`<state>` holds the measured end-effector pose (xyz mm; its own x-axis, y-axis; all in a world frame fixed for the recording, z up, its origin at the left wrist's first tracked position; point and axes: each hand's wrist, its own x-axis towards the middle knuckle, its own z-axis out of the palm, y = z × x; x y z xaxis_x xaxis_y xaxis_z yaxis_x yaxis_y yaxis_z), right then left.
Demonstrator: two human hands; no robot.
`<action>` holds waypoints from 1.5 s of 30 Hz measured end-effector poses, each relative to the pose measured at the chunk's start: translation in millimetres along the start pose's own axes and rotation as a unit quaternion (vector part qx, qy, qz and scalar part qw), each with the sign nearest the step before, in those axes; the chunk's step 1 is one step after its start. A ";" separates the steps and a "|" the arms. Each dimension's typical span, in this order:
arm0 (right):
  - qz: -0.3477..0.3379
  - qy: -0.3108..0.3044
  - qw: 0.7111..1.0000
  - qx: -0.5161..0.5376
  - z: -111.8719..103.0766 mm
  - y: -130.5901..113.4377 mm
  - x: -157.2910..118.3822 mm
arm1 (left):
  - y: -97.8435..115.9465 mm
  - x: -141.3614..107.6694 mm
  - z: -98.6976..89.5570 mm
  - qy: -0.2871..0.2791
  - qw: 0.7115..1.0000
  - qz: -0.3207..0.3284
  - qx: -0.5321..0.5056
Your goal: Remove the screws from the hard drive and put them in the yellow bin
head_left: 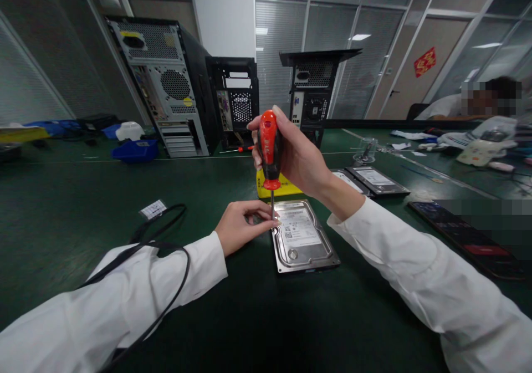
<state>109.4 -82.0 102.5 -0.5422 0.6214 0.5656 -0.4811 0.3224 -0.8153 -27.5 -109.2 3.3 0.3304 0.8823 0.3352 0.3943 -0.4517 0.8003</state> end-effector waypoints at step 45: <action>-0.019 0.003 1.000 0.003 -5.3 4.6 0.6 | -0.3 -1.5 2.9 -0.043 0.997 -0.011 -0.071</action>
<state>110.5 -76.4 98.5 -0.5193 0.6124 0.5961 -0.5058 0.3419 -0.7920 -25.6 -110.8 1.1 0.3973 0.8747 0.2774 0.2795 -0.4033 0.8713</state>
